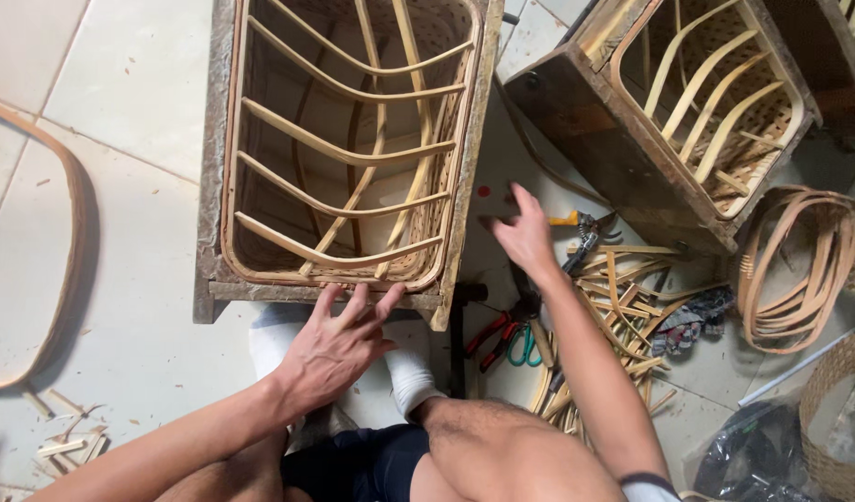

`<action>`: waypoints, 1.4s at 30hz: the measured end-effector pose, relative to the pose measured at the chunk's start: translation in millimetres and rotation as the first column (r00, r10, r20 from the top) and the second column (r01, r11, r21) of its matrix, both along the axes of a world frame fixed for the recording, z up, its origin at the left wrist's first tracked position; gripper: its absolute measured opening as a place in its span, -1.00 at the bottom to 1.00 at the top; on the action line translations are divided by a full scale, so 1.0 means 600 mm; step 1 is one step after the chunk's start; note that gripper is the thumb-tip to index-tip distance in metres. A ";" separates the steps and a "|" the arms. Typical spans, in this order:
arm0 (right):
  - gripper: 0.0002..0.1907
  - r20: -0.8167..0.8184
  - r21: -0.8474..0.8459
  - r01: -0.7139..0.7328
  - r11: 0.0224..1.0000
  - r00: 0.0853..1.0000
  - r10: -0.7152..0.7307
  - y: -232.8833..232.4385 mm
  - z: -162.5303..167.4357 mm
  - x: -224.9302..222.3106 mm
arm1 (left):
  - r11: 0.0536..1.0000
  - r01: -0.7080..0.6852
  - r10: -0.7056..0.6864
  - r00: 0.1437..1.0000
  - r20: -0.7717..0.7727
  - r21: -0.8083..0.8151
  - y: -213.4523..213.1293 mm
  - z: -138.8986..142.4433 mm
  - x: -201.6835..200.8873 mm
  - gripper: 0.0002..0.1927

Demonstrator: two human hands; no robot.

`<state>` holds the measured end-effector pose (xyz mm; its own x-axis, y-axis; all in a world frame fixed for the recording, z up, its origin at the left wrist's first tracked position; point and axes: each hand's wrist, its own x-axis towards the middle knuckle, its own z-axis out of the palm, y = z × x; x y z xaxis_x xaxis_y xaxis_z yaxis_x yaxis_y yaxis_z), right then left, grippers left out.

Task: The person sits on the floor weaving thin bamboo strips into the rim of a wooden-framed basket, pressing strips into place and trimming them. They hammer strips to seat them, apply glue from a squeeze bottle along the rim, fit a curved bamboo hoop around the basket edge, and continue gluing and pressing the rim strips.

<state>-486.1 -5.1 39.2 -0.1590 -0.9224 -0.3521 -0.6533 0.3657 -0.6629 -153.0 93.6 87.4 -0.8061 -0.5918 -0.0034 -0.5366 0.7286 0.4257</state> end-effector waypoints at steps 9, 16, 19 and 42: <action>-0.75 0.072 -0.083 0.013 0.996 0.997 -0.007 -0.002 -0.012 0.033 | 0.997 -0.073 0.074 0.995 -0.073 0.013 -0.008 -0.007 0.005 -0.65; -0.53 -0.257 -0.113 -0.530 0.840 0.833 0.491 0.101 0.197 0.036 | 0.996 -0.085 0.085 0.989 -0.122 0.006 -0.007 -0.012 0.007 -0.68; -0.48 -0.340 -0.133 -0.651 0.747 0.738 0.582 0.107 0.230 0.062 | 0.996 -0.075 0.069 0.990 -0.120 -0.045 -0.007 -0.014 0.009 -0.68; -0.50 -0.538 -0.086 -0.837 0.540 0.495 0.682 0.079 0.253 0.101 | 0.995 -0.010 -0.002 0.993 -0.115 -0.103 -0.005 -0.031 0.023 -0.67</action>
<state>-425.5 42.5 190.9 0.6118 -0.7802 -0.1307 -0.7835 -0.5748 -0.2361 -139.4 90.5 68.5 -0.7950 -0.5876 0.1506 -0.4916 0.7696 0.4075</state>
